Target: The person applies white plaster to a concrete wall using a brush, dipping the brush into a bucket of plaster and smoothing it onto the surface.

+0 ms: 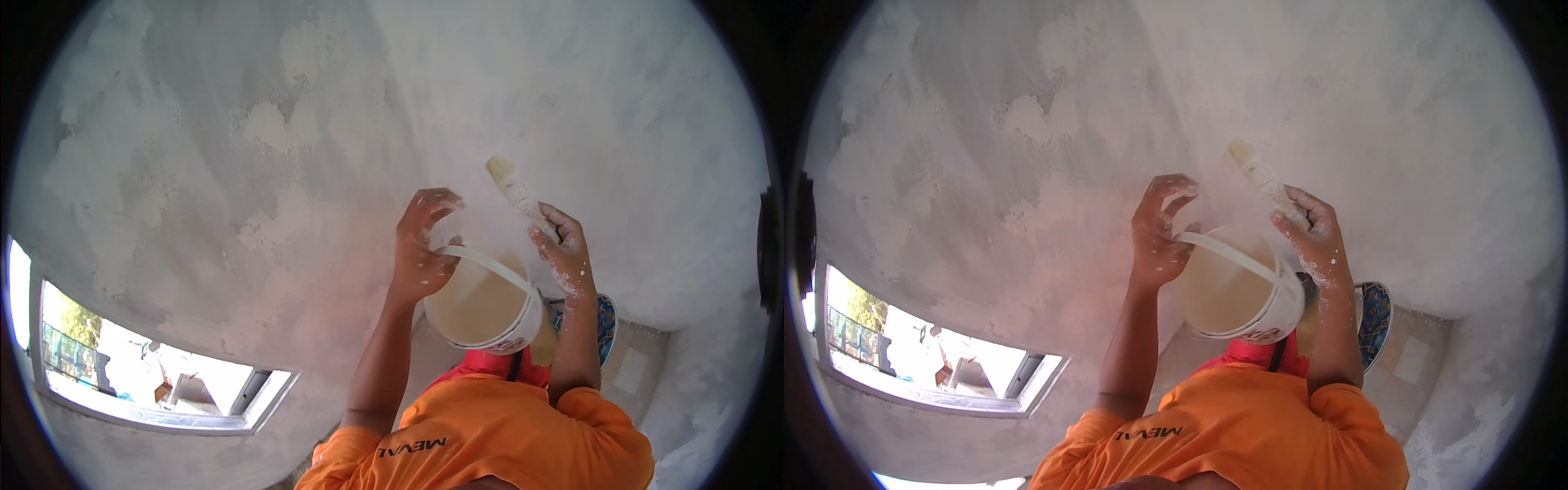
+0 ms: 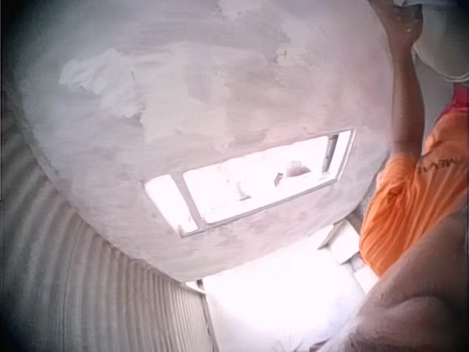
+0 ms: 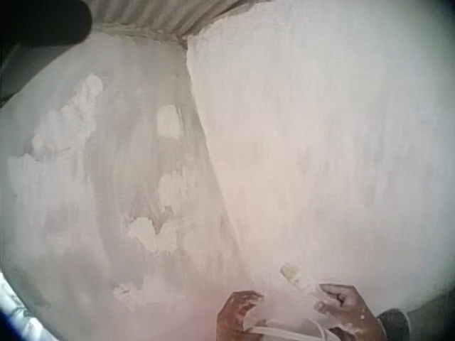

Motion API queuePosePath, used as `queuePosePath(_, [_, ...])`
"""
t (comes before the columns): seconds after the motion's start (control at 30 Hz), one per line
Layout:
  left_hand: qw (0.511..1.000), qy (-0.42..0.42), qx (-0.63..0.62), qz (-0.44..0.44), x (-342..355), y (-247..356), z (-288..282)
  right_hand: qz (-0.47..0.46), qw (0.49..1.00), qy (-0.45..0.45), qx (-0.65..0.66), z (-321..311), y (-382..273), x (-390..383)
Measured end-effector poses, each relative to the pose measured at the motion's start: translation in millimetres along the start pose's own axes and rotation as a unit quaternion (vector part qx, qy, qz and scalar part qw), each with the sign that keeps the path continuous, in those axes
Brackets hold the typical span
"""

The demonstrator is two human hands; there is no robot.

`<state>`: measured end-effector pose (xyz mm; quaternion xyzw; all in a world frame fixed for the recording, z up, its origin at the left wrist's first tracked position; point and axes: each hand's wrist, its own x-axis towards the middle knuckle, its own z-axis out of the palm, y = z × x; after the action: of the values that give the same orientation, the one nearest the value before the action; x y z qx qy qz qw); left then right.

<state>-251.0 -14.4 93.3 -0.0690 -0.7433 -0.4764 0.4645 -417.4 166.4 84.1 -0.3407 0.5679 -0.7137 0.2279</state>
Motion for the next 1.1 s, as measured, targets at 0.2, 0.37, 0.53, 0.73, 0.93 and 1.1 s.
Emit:
queuePosePath(0.2, [0.972,0.011,-0.117,-0.206,-37.1,-7.1,46.1,0.034,0.993,0.092,-0.059,-18.0,31.8,-33.1])
queuePosePath(0.37, [0.938,-0.027,-0.112,-0.326,-48.9,-17.7,54.8,0.076,0.989,0.116,-0.057,-37.6,55.0,-65.4])
queuePosePath(0.53, [0.911,-0.113,-0.120,-0.378,-52.1,-51.3,52.1,0.035,0.987,0.155,-0.024,-34.5,74.2,-84.0])
queuePosePath(0.73, [0.842,-0.120,-0.130,-0.510,-70.4,-49.6,66.4,0.068,0.989,0.127,-0.045,-51.7,63.5,-99.0])
queuePosePath(0.93, [0.866,-0.234,-0.036,-0.440,-83.4,-59.2,64.1,0.051,0.989,0.097,-0.099,-64.9,58.0,-84.6])
queuePosePath(1.1, [0.869,-0.207,-0.033,-0.449,-91.8,-77.3,52.8,0.077,0.977,0.115,-0.163,-54.2,35.2,-69.1])
